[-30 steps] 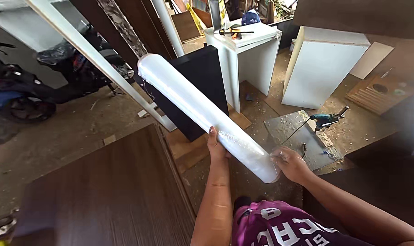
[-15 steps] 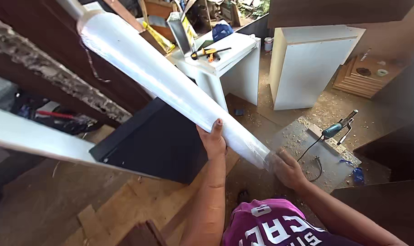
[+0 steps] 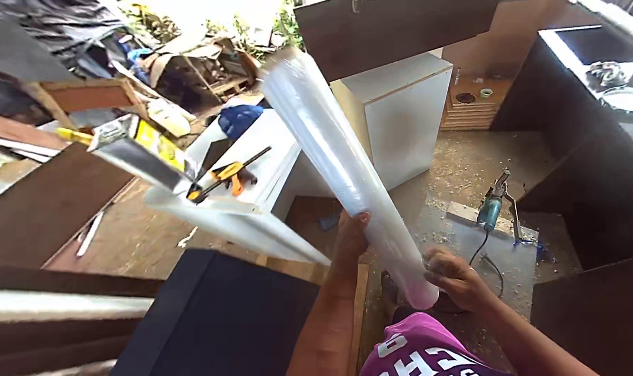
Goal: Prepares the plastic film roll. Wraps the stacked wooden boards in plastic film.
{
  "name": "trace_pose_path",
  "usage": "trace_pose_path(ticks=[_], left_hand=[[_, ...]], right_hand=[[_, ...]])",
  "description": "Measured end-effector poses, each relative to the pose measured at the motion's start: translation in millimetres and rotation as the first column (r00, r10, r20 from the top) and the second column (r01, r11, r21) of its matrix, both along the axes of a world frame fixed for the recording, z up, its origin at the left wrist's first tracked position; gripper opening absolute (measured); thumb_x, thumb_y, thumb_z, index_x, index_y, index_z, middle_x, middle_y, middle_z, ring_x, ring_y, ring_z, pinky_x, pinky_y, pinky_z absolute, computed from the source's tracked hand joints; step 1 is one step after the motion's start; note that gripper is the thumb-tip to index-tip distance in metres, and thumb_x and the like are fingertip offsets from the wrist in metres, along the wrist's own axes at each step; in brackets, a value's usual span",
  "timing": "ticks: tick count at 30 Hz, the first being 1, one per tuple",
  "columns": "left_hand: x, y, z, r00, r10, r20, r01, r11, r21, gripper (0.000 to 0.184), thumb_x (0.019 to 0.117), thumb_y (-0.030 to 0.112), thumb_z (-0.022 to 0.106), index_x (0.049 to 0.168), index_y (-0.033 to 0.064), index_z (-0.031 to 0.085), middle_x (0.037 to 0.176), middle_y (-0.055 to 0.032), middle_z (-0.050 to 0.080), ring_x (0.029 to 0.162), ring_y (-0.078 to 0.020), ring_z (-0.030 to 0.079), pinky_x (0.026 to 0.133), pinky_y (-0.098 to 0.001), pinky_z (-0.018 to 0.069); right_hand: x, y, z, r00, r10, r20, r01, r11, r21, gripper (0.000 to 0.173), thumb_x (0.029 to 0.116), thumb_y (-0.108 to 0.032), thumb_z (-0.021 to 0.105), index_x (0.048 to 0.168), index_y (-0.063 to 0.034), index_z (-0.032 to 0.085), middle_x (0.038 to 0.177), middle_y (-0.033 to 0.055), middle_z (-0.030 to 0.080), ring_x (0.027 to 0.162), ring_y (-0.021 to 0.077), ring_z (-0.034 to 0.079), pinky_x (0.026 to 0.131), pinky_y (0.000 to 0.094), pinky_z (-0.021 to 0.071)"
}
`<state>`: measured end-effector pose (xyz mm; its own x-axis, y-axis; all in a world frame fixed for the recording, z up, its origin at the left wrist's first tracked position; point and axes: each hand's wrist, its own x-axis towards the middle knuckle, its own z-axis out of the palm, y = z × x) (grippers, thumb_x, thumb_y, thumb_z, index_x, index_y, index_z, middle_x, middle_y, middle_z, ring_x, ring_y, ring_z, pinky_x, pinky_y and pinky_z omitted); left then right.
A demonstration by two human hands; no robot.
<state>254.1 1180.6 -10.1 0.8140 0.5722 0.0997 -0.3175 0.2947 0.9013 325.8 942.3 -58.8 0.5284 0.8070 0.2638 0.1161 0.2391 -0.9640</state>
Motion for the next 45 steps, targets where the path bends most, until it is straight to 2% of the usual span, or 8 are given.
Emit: trace_pose_path(ticks=[6,13,18,23,27,32,36,45], left_hand=[[130,84,-24,0.982,0.065,-0.178,-0.065,0.998,0.003,0.076,0.0847,0.029,0.075,0.146,0.0059,0.037,0.111,-0.0108,0.068,0.095,-0.0176,0.07,0.084,-0.04,0.0609],[238,111,-8,0.983,-0.05,-0.175,0.064,0.995,0.073,0.08,0.079,0.021,0.079,0.145,0.0035,0.038,0.111,-0.0118,0.067,0.096,-0.018,0.07,0.085,-0.0394,0.0606],[313,125,5,0.954,-0.138,-0.265,0.198,0.957,0.213,0.087,0.0716,0.025,0.086,0.144,0.0053,0.041,0.113,-0.0108,0.068,0.099,-0.0165,0.069,0.087,-0.0385,0.0597],[391,147,15,0.935,-0.25,-0.253,0.311,0.918,0.244,0.081,0.069,0.021,0.084,0.138,0.0026,0.045,0.107,-0.0082,0.068,0.093,-0.0106,0.069,0.083,-0.0319,0.0601],[465,175,8,0.904,-0.376,-0.206,0.408,0.901,0.149,0.087,0.0729,0.018,0.082,0.145,-0.0005,0.036,0.116,-0.0124,0.065,0.099,-0.0126,0.069,0.087,-0.0317,0.06],[534,216,5,0.792,-0.59,-0.156,0.596,0.803,-0.011,0.098,0.0767,0.022,0.074,0.153,-0.0044,0.018,0.122,-0.0099,0.062,0.102,-0.0076,0.067,0.089,-0.0289,0.0586],[570,233,-10,0.677,-0.722,-0.141,0.725,0.687,-0.04,0.084,0.07,0.014,0.078,0.14,-0.0072,0.038,0.111,-0.0098,0.067,0.098,-0.0115,0.069,0.088,-0.0318,0.0594],[613,244,3,0.581,-0.807,-0.103,0.813,0.582,0.024,0.085,0.0666,0.013,0.083,0.138,-0.0055,0.04,0.114,-0.0102,0.066,0.102,-0.0121,0.068,0.09,-0.031,0.0586]], right_hand=[[74,64,-20,0.897,-0.006,-0.442,0.173,0.925,0.339,0.007,0.0921,-0.019,0.069,0.091,-0.0245,0.075,0.108,0.0021,0.075,0.102,0.0172,0.072,0.09,0.0367,0.0599],[175,144,32,0.843,-0.39,-0.37,0.317,0.916,-0.244,0.019,0.1022,-0.023,0.047,0.115,-0.0102,0.054,0.067,-0.0098,0.048,0.051,0.0008,0.043,0.049,0.0201,0.0422],[246,171,51,0.918,-0.369,0.144,0.385,0.745,-0.545,0.026,0.0984,-0.031,0.063,0.094,-0.006,0.066,0.085,0.0011,0.061,0.079,0.0083,0.058,0.075,0.0314,0.049],[298,200,8,0.854,-0.512,0.092,0.496,0.855,0.155,0.011,0.0909,-0.011,0.064,0.084,-0.0088,0.072,0.121,0.0044,0.069,0.119,0.0107,0.061,0.101,0.0303,0.0516],[347,239,-2,0.806,-0.555,-0.204,0.59,0.726,0.354,0.025,0.0907,-0.009,0.066,0.101,-0.0265,0.08,0.111,-0.0063,0.075,0.104,0.007,0.069,0.091,0.0291,0.0577],[412,284,46,0.626,-0.708,-0.326,0.717,0.687,-0.118,0.031,0.0819,-0.001,0.049,0.11,-0.0116,0.053,0.081,-0.008,0.066,0.066,0.0034,0.062,0.062,0.0253,0.0542],[438,309,53,0.453,-0.819,-0.352,0.809,0.543,-0.225,0.027,0.1057,-0.024,0.038,0.102,-0.0115,0.061,0.059,-0.0126,0.048,0.049,-0.001,0.042,0.049,0.0185,0.0389],[481,307,65,0.549,-0.834,0.054,0.834,0.544,-0.085,0.01,0.0936,-0.013,0.066,0.084,-0.0141,0.069,0.096,-0.0072,0.065,0.094,0.0029,0.062,0.083,0.0231,0.0547]])
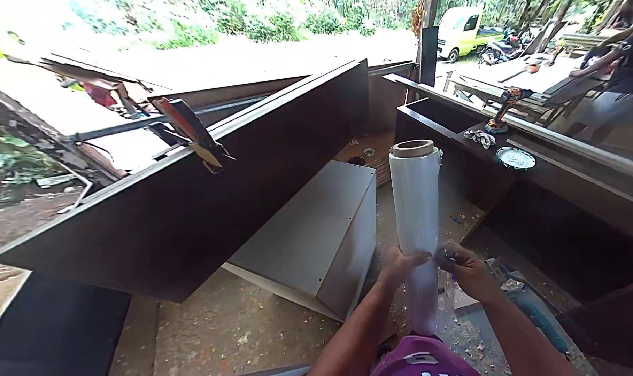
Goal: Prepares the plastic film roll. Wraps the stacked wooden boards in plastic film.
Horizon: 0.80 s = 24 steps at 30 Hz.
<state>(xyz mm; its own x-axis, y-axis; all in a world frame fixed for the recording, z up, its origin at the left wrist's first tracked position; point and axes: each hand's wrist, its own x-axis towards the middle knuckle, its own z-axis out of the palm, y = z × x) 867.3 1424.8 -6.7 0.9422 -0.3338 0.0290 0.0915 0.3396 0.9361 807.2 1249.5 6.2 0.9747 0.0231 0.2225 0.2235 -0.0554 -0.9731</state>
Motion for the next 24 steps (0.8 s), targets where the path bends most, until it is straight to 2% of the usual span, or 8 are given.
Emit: trace_pose_path(ticks=[3,6,9,12,15,18,22,24], left_hand=[[15,1,7,0.999,0.031,0.016,-0.031,1.0,-0.007,0.085,0.0638,0.012,0.085,0.135,-0.0059,0.043,0.111,-0.01,0.068,0.099,-0.0112,0.069,0.09,-0.0304,0.059],[34,-3,10,0.997,0.077,0.03,-0.079,0.995,0.062,0.086,0.0646,0.013,0.089,0.137,-0.003,0.046,0.114,-0.012,0.068,0.102,-0.0131,0.069,0.092,-0.0321,0.0587],[54,-12,8,0.991,0.128,0.034,-0.131,0.982,0.136,0.083,0.0675,0.018,0.089,0.137,-0.0001,0.047,0.112,-0.0117,0.068,0.101,-0.0131,0.069,0.092,-0.0321,0.0581],[82,-25,1,0.986,0.158,0.045,-0.163,0.974,0.155,0.078,0.0739,0.022,0.085,0.138,0.0001,0.047,0.112,-0.0103,0.067,0.1,-0.0114,0.068,0.091,-0.0316,0.0568],[119,-43,-4,0.983,0.175,0.059,-0.183,0.969,0.167,0.079,0.0761,0.023,0.082,0.142,-0.0007,0.044,0.113,-0.0097,0.067,0.1,-0.0089,0.067,0.091,-0.0293,0.0559],[167,-74,-17,0.98,0.186,0.075,-0.194,0.972,0.133,0.083,0.0732,0.025,0.083,0.141,-0.0023,0.044,0.116,-0.0094,0.066,0.103,-0.008,0.067,0.092,-0.0276,0.0563],[238,-136,-19,0.981,0.175,0.083,-0.186,0.972,0.143,0.096,0.0683,0.035,0.084,0.143,-0.0077,0.04,0.119,-0.0101,0.065,0.104,-0.0059,0.066,0.092,-0.0265,0.0559],[269,-169,-18,0.988,0.14,0.071,-0.148,0.982,0.118,0.094,0.0706,0.035,0.085,0.139,-0.0098,0.04,0.116,-0.0077,0.065,0.102,-0.0028,0.066,0.091,-0.0242,0.0561]], right_hand=[[10,6,-3,0.977,0.026,0.213,-0.044,0.996,0.077,0.016,0.0948,-0.015,0.068,0.08,-0.0213,0.069,0.111,-0.0081,0.067,0.108,0.0046,0.062,0.09,0.0237,0.0553],[26,11,-3,0.932,0.029,0.361,-0.093,0.982,0.163,0.016,0.0957,-0.015,0.066,0.087,-0.0272,0.073,0.112,-0.0101,0.07,0.107,0.0043,0.064,0.09,0.0246,0.0557],[50,17,5,0.989,-0.117,0.094,0.068,0.908,0.414,0.018,0.0831,-0.001,0.062,0.083,-0.0178,0.067,0.089,-0.0037,0.073,0.075,0.007,0.068,0.065,0.0261,0.0575],[85,5,28,0.979,-0.027,-0.2,0.106,0.91,0.4,0.027,0.0929,-0.006,0.055,0.119,-0.0083,0.05,0.083,0.0033,0.069,0.065,0.0111,0.066,0.061,0.0272,0.0568],[133,-17,33,0.969,-0.002,-0.246,0.082,0.945,0.318,0.005,0.0984,-0.007,0.06,0.103,-0.0049,0.06,0.074,0.002,0.066,0.057,0.0075,0.06,0.057,0.0228,0.0538],[181,-45,17,0.995,-0.039,-0.088,0.061,0.96,0.272,0.015,0.0959,-0.003,0.059,0.085,-0.0121,0.062,0.07,-0.0062,0.064,0.058,0.0028,0.058,0.059,0.0211,0.0522],[247,-100,-8,0.938,-0.165,0.305,0.055,0.939,0.339,0.02,0.092,-0.006,0.065,0.087,-0.0243,0.071,0.087,-0.014,0.067,0.079,-0.0018,0.063,0.074,0.0195,0.0553],[276,-128,-13,0.925,-0.202,0.322,0.042,0.896,0.442,0.019,0.0919,-0.008,0.067,0.088,-0.0256,0.073,0.091,-0.012,0.069,0.082,-0.0015,0.064,0.074,0.0185,0.0557]])
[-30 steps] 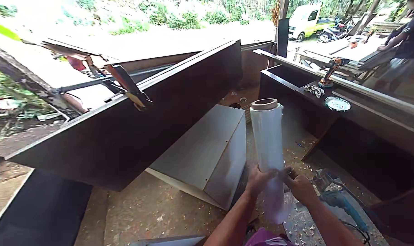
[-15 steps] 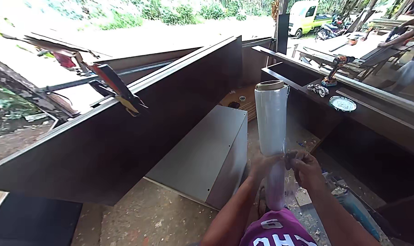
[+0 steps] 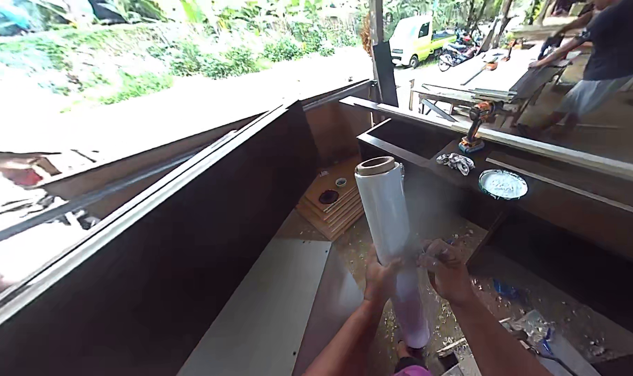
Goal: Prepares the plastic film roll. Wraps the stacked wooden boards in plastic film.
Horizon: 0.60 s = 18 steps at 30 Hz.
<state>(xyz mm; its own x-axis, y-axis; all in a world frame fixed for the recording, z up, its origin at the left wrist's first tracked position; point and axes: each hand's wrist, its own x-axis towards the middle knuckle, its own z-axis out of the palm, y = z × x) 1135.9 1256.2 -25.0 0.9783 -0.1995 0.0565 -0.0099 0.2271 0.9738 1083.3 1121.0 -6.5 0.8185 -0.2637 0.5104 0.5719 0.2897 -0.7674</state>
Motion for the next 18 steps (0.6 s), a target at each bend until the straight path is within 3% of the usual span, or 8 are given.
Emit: trace_pose_path(ticks=[2,3,5,8,11,14,15,18], left_hand=[[30,-30,-2,0.999,-0.043,-0.012,0.042,0.999,-0.021,0.092,0.0715,0.037,0.085,0.137,-0.01,0.04,0.113,-0.0059,0.066,0.1,-0.0021,0.066,0.091,-0.0233,0.0563],[45,-41,-3,0.998,-0.062,-0.02,0.061,0.998,-0.023,0.096,0.0708,0.04,0.086,0.138,-0.0098,0.039,0.113,-0.0059,0.065,0.1,-0.0024,0.066,0.091,-0.0234,0.0562],[70,-59,-6,0.996,-0.086,-0.031,0.085,0.996,-0.024,0.103,0.0674,0.044,0.088,0.139,-0.0084,0.037,0.113,-0.0049,0.065,0.1,-0.0026,0.066,0.091,-0.0233,0.0564],[102,-78,-7,0.995,-0.1,0.0,0.1,0.993,-0.063,0.106,0.0619,0.043,0.091,0.138,-0.0074,0.038,0.111,-0.003,0.067,0.098,-0.0027,0.067,0.089,-0.0239,0.0574],[131,-89,-7,0.989,-0.135,0.057,0.14,0.985,-0.099,0.11,0.0587,0.044,0.093,0.138,-0.0078,0.038,0.111,-0.0026,0.067,0.098,-0.0036,0.068,0.089,-0.025,0.0585],[165,-102,-5,0.987,-0.149,0.066,0.157,0.978,-0.137,0.104,0.0603,0.039,0.092,0.137,-0.0079,0.039,0.111,-0.0045,0.068,0.098,-0.0052,0.068,0.088,-0.0261,0.0587],[177,-106,-4,0.988,-0.148,0.05,0.154,0.977,-0.148,0.101,0.0618,0.037,0.091,0.137,-0.0078,0.04,0.111,-0.005,0.067,0.098,-0.0054,0.068,0.088,-0.0262,0.0587],[211,-116,-10,0.987,-0.158,-0.007,0.153,0.967,-0.202,0.101,0.0636,0.037,0.09,0.138,-0.0071,0.038,0.111,-0.0058,0.067,0.098,-0.0061,0.069,0.088,-0.027,0.0591]], right_hand=[[25,-20,13,0.968,-0.014,-0.252,0.076,0.968,0.239,0.018,0.0853,0.001,0.06,0.079,-0.0151,0.063,0.083,-0.0021,0.07,0.067,0.0047,0.063,0.06,0.0225,0.0544],[39,-31,26,0.911,0.011,-0.413,0.124,0.946,0.299,0.012,0.0886,0.002,0.054,0.085,-0.0095,0.056,0.079,0.0011,0.068,0.06,0.007,0.061,0.055,0.0238,0.0527],[67,-56,41,0.791,0.13,-0.598,0.109,0.932,0.346,0.004,0.0999,-0.006,0.054,0.103,-0.0037,0.055,0.075,0.0039,0.062,0.056,0.0097,0.057,0.052,0.025,0.051],[102,-87,53,0.687,0.2,-0.699,0.004,0.96,0.279,0.014,0.1057,-0.016,0.054,0.104,-0.0029,0.059,0.072,0.0038,0.061,0.056,0.0093,0.057,0.053,0.0242,0.051],[129,-108,60,0.724,0.186,-0.665,-0.085,0.98,0.182,0.016,0.1031,-0.01,0.055,0.089,-0.007,0.062,0.07,0.0005,0.062,0.059,0.0068,0.058,0.058,0.0228,0.0517],[156,-109,65,0.845,0.063,-0.531,0.07,0.971,0.228,0.021,0.0993,-0.005,0.055,0.08,-0.0088,0.064,0.07,0.0005,0.063,0.061,0.0078,0.059,0.063,0.0258,0.0544],[167,-107,64,0.884,0.027,-0.467,0.121,0.951,0.284,0.023,0.0985,-0.004,0.053,0.079,-0.0098,0.065,0.074,0.0012,0.066,0.064,0.0091,0.063,0.065,0.0276,0.0568],[204,-104,63,0.957,-0.025,-0.289,0.144,0.907,0.397,0.028,0.0975,-0.003,0.05,0.08,-0.0128,0.07,0.104,0.0096,0.076,0.083,0.0168,0.074,0.071,0.033,0.0624]])
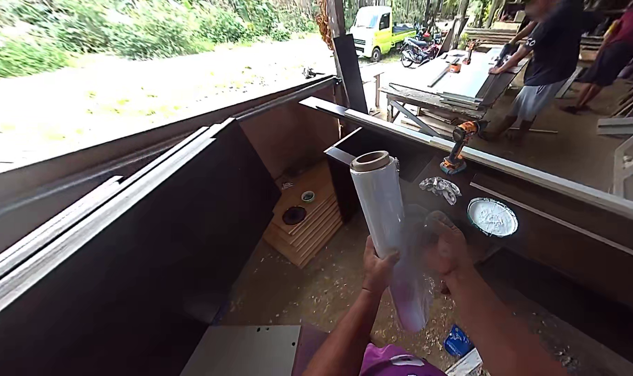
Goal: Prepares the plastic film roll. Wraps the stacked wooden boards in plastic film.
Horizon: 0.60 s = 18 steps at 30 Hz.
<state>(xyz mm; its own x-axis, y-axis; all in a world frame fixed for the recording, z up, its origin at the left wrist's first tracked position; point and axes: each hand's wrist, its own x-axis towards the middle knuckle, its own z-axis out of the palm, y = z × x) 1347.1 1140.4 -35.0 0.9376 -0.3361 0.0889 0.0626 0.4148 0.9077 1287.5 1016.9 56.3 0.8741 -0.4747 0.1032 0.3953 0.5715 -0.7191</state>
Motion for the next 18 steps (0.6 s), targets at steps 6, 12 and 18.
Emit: trace_pose_path(ticks=[6,12,18], left_hand=[[89,-12,-13,0.991,-0.039,-0.125,0.034,0.998,-0.047,0.107,0.0609,0.039,0.088,0.142,-0.0068,0.035,0.112,-0.0078,0.067,0.097,-0.0087,0.069,0.087,-0.0293,0.0598],[179,0,-6,0.979,-0.188,-0.077,0.163,0.952,-0.259,0.128,0.0507,0.066,0.093,0.139,-0.0022,0.03,0.108,0.0002,0.068,0.095,-0.0046,0.069,0.084,-0.027,0.0603],[228,3,4,0.995,-0.082,0.057,0.096,0.945,-0.312,0.102,0.0574,0.041,0.096,0.132,-0.0002,0.04,0.104,0.0052,0.071,0.092,-0.0033,0.071,0.084,-0.0269,0.0608]], right_hand=[[98,2,15,0.993,-0.082,-0.09,0.038,0.909,-0.415,0.023,0.1028,-0.005,0.048,0.088,-0.0114,0.064,0.087,0.0028,0.072,0.076,0.0132,0.071,0.07,0.0329,0.063],[186,16,26,0.993,0.043,0.113,-0.007,0.955,-0.296,0.024,0.1033,-0.01,0.05,0.087,-0.0156,0.066,0.091,0.0052,0.075,0.072,0.0113,0.071,0.062,0.0259,0.0603],[251,12,52,0.975,0.013,-0.222,-0.094,0.928,-0.361,0.02,0.1079,-0.022,0.044,0.092,-0.0143,0.054,0.061,-0.0053,0.05,0.049,0.0035,0.048,0.048,0.0197,0.0451]])
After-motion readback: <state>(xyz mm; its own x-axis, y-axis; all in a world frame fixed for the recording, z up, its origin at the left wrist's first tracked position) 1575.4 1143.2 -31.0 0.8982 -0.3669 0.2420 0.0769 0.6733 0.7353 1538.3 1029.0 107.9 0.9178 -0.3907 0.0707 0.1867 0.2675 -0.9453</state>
